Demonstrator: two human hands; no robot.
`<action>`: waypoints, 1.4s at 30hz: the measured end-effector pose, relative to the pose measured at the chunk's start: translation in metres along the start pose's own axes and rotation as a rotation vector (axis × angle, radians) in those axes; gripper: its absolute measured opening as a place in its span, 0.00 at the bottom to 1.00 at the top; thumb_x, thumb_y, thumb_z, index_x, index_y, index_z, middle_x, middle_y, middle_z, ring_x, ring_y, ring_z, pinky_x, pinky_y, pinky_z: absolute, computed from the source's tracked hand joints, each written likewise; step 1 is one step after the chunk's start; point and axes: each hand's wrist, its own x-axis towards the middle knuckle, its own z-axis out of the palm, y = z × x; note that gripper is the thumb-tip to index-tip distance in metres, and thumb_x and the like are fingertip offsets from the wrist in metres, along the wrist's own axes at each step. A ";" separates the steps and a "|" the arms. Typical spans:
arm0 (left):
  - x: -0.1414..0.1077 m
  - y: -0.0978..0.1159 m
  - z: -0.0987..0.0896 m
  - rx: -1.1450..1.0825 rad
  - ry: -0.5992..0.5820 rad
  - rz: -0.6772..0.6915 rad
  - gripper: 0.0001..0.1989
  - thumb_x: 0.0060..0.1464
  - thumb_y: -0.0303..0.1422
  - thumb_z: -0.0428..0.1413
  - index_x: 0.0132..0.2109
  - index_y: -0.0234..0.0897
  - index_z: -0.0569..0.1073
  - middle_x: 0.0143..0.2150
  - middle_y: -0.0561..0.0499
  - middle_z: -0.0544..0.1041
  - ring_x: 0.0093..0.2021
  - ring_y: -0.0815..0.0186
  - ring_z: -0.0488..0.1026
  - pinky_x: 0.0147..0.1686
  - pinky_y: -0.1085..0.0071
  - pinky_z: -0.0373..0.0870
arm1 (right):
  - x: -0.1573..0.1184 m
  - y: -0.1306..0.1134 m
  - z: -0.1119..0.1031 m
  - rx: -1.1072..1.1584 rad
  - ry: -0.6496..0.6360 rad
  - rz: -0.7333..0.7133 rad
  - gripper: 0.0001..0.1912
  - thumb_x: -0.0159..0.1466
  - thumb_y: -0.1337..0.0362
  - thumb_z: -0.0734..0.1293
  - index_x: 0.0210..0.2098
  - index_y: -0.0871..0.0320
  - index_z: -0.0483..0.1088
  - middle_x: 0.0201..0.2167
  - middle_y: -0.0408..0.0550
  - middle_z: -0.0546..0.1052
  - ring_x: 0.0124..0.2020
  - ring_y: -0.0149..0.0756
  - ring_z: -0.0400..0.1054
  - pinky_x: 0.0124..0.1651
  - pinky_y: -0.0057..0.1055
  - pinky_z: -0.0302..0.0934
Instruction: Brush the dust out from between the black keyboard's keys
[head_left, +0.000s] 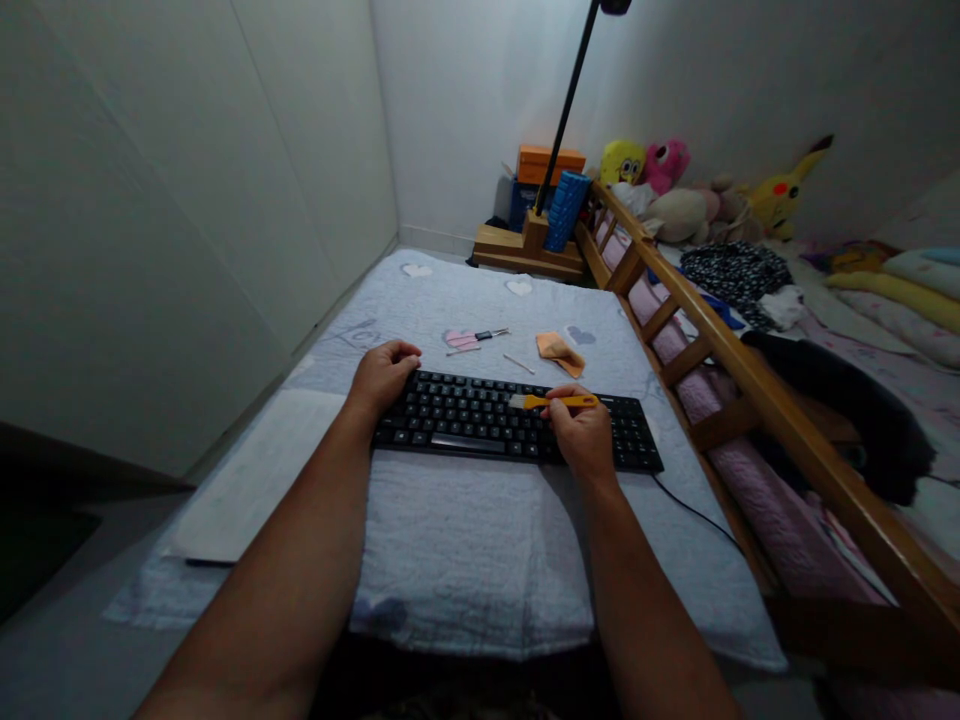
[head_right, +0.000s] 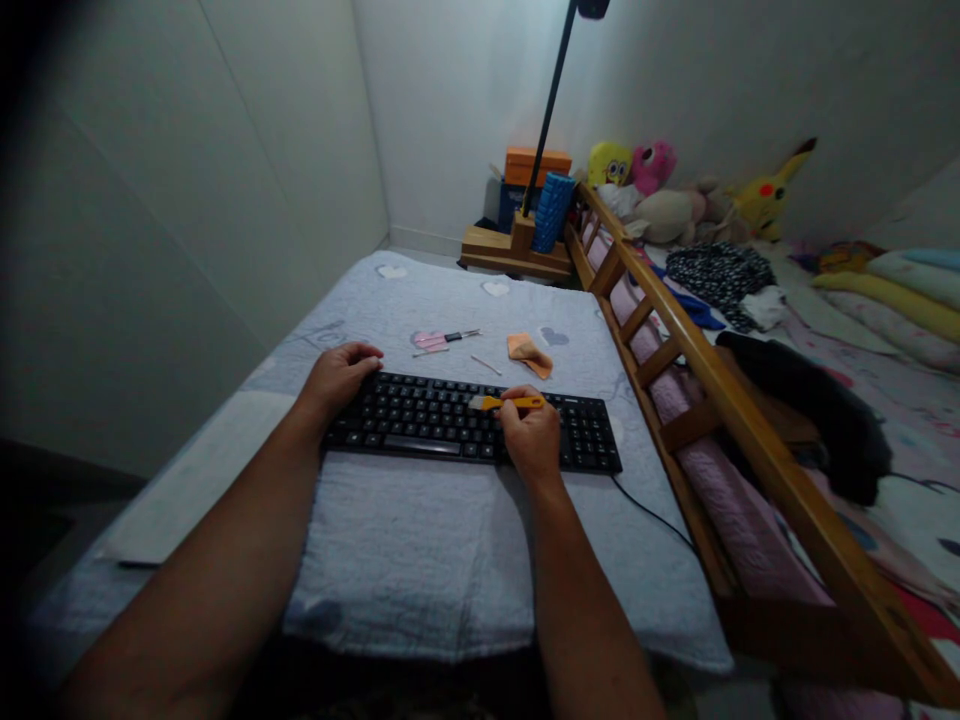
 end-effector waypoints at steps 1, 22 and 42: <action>0.000 0.000 0.000 0.001 0.000 -0.003 0.13 0.42 0.39 0.59 0.35 0.37 0.78 0.30 0.52 0.76 0.34 0.61 0.71 0.41 0.64 0.66 | 0.001 0.001 -0.001 -0.034 0.025 -0.013 0.08 0.55 0.60 0.64 0.30 0.56 0.74 0.20 0.43 0.77 0.22 0.36 0.70 0.30 0.31 0.62; 0.001 -0.003 0.001 -0.012 0.001 0.002 0.13 0.42 0.39 0.59 0.35 0.38 0.78 0.31 0.51 0.76 0.35 0.61 0.72 0.41 0.63 0.66 | -0.007 -0.007 0.005 0.088 -0.124 -0.028 0.10 0.57 0.58 0.66 0.34 0.57 0.75 0.24 0.45 0.79 0.26 0.37 0.73 0.32 0.32 0.65; -0.001 0.000 0.001 -0.010 0.002 -0.006 0.14 0.41 0.40 0.59 0.35 0.38 0.78 0.30 0.51 0.76 0.34 0.60 0.71 0.41 0.64 0.66 | 0.003 0.001 -0.013 -0.318 0.276 -0.199 0.08 0.55 0.63 0.61 0.24 0.54 0.70 0.19 0.42 0.72 0.23 0.37 0.67 0.34 0.33 0.61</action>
